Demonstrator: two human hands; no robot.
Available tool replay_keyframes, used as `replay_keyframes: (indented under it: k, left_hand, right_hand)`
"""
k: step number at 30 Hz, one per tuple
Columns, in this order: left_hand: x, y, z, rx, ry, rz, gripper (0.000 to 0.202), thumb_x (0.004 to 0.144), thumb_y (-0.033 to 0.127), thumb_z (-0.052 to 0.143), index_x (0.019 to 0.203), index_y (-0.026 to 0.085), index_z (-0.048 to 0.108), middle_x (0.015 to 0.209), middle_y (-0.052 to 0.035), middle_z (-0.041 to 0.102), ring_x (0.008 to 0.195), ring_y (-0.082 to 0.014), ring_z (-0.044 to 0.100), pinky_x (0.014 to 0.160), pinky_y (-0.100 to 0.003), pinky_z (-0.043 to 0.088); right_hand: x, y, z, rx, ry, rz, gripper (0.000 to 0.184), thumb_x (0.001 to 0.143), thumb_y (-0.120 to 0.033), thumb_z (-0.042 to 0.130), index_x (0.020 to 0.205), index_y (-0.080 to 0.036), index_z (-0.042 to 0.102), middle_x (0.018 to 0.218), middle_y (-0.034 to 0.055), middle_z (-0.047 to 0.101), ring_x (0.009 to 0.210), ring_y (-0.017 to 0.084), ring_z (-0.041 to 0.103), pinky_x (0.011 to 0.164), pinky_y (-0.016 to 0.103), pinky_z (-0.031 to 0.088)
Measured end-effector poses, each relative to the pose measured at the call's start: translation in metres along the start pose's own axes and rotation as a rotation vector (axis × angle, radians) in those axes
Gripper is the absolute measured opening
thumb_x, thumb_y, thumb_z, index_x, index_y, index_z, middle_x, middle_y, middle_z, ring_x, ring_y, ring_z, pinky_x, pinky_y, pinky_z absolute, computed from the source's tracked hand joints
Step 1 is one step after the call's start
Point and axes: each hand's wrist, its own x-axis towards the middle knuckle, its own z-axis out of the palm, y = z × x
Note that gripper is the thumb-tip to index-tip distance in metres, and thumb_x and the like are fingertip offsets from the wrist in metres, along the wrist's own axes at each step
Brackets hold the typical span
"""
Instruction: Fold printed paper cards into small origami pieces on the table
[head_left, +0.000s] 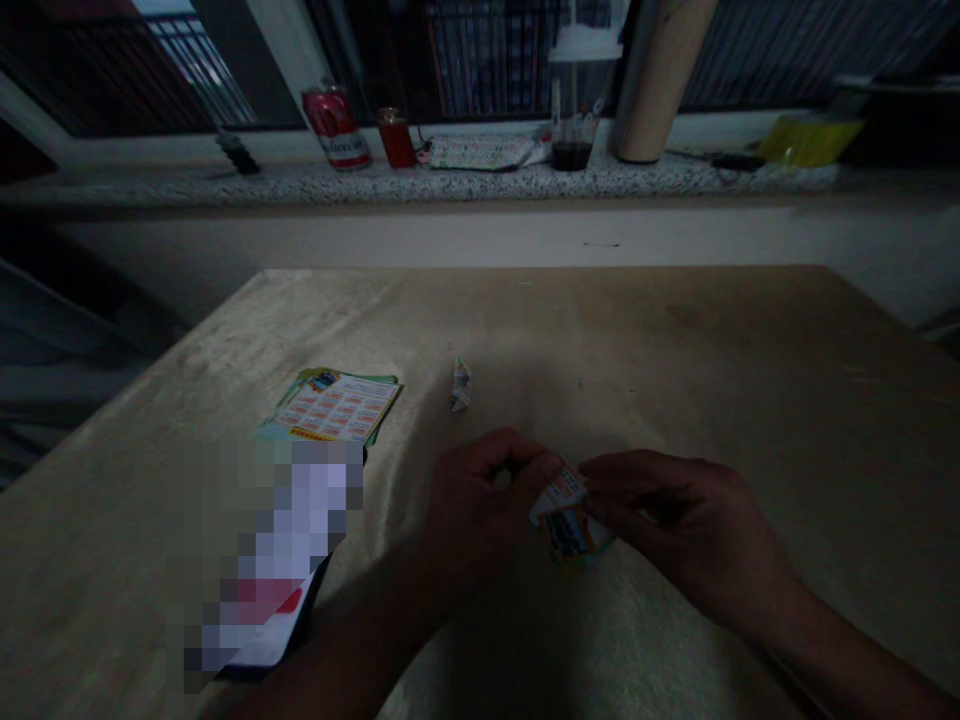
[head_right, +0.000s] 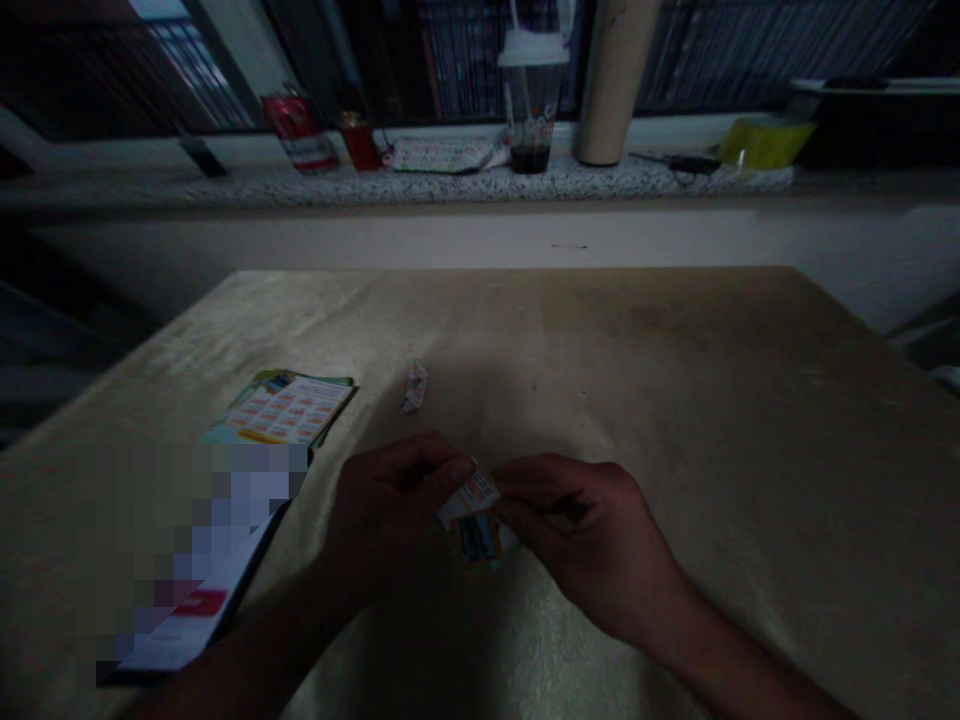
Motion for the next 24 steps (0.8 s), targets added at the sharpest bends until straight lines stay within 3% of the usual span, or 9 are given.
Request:
replay_keyframes:
  k: [7, 11, 15, 20, 24]
  left_hand:
    - [0.004, -0.002, -0.001, -0.155, 0.021, -0.139, 0.018, 0.081, 0.029, 0.073, 0.069, 0.017, 0.070, 0.058, 0.0004, 0.067, 0.051, -0.0109, 0.061, 0.047, -0.020, 0.048]
    - [0.005, -0.003, -0.001, -0.181, 0.027, -0.145, 0.017, 0.081, 0.029, 0.073, 0.069, 0.017, 0.069, 0.058, 0.0006, 0.068, 0.050, -0.0107, 0.062, 0.047, -0.020, 0.049]
    - [0.004, -0.003, 0.000, -0.154, 0.032, -0.131, 0.018, 0.080, 0.029, 0.073, 0.067, 0.017, 0.069, 0.058, 0.0002, 0.068, 0.051, -0.0109, 0.062, 0.048, -0.020, 0.049]
    - [0.004, -0.004, 0.002, -0.111, 0.058, -0.170, 0.016, 0.079, 0.031, 0.075, 0.070, 0.017, 0.073, 0.061, -0.0004, 0.070, 0.054, -0.0117, 0.063, 0.051, -0.021, 0.050]
    - [0.008, -0.007, 0.000, -0.138, 0.041, -0.295, 0.016, 0.075, 0.031, 0.079, 0.071, 0.017, 0.074, 0.063, -0.0007, 0.072, 0.056, -0.0120, 0.065, 0.053, -0.021, 0.050]
  right_hand:
    - [0.000, 0.007, -0.004, 0.057, 0.058, 0.015, 0.030, 0.076, -0.008, 0.080, 0.099, -0.027, 0.079, 0.083, 0.0001, 0.083, 0.068, 0.015, 0.079, 0.062, 0.018, 0.066]
    - [0.001, 0.008, -0.004, 0.079, 0.058, 0.067, 0.023, 0.077, -0.014, 0.081, 0.098, -0.024, 0.077, 0.085, 0.0032, 0.083, 0.069, 0.017, 0.079, 0.061, 0.021, 0.066]
    - [0.001, 0.009, -0.004, -0.019, 0.033, 0.021, 0.024, 0.081, -0.015, 0.076, 0.103, -0.025, 0.075, 0.081, 0.0016, 0.080, 0.063, 0.013, 0.074, 0.056, 0.020, 0.062]
    - [-0.001, 0.012, -0.010, -0.186, 0.005, -0.046, 0.026, 0.086, -0.016, 0.073, 0.110, -0.028, 0.070, 0.077, -0.0019, 0.065, 0.064, 0.011, 0.062, 0.058, 0.021, 0.055]
    - [-0.002, 0.014, -0.016, -0.272, -0.029, -0.099, 0.022, 0.091, -0.018, 0.069, 0.109, -0.031, 0.067, 0.080, -0.0027, 0.049, 0.068, 0.012, 0.054, 0.057, 0.023, 0.049]
